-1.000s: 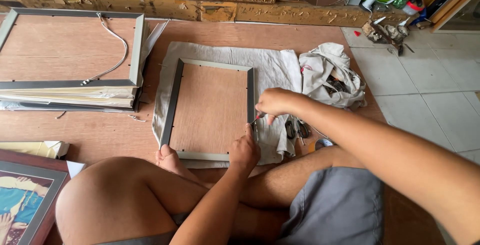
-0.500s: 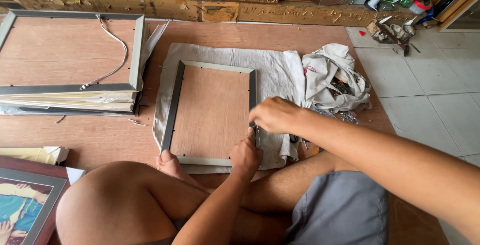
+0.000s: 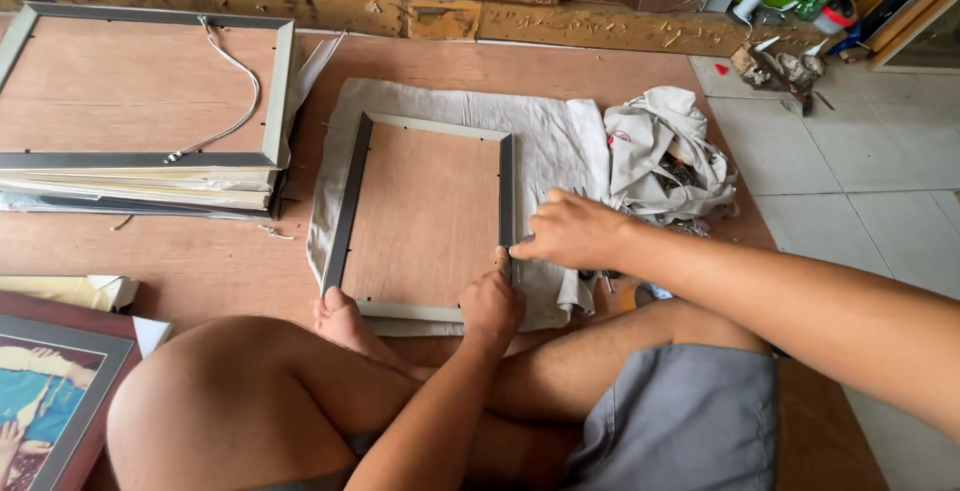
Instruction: The person sits on the floor and assembles a picture frame by screwing metal corner brackets onto the frame's back. They use a screwdriver to tighten the screws at each corner, securing the frame structure.
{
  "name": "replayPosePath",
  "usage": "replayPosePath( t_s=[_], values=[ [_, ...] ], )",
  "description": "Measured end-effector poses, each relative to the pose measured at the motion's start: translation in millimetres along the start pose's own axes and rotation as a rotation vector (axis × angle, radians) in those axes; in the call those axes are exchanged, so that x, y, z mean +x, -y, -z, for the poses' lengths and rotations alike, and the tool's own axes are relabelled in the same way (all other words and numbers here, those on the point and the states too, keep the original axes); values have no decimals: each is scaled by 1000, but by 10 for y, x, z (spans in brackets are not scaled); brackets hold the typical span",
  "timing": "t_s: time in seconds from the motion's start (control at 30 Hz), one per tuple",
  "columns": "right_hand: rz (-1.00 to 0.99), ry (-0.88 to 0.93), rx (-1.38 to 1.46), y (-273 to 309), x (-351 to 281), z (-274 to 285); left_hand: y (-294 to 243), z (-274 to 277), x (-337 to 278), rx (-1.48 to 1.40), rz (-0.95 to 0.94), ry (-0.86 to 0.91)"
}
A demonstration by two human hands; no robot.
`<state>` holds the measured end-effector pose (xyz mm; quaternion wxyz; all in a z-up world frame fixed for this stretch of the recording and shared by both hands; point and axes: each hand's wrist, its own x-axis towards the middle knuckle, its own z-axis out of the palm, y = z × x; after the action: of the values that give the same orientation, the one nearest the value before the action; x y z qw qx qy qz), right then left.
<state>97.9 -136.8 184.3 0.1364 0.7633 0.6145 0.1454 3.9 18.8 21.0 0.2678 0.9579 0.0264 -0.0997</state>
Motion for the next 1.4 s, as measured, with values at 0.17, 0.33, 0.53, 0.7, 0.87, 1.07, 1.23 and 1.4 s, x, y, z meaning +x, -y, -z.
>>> replayPosePath(
  t_s=[0.17, 0.33, 0.53, 0.7, 0.87, 1.07, 1.23, 1.4],
  values=[
    [-347, 187, 208, 195, 241, -399, 12, -159, 101, -17, 43, -70],
    [-890, 463, 511, 212, 534, -168, -53, 192, -80, -60, 45, -44],
    [-1127, 463, 726, 144, 121, -165, 233, -196, 229, -38, 1, 121],
    [-1751, 148, 1334, 584, -576, -185, 252, 141, 413, -386, -61, 5],
    [-1789, -559, 1949, 987, -860, 88, -184, 2185, 109, -296, -251, -88],
    [-1528, -562, 2207, 275, -447, -370, 977, 2502, 971, -359, -39, -117],
    [-1601, -283, 1878, 194, -88, -965, 2386, 1363, 1310, 90, -14, -467],
    [-1734, 79, 1505, 331, -45, -1450, 2301, 1524, 1817, 331, 480, 107]
  ],
)
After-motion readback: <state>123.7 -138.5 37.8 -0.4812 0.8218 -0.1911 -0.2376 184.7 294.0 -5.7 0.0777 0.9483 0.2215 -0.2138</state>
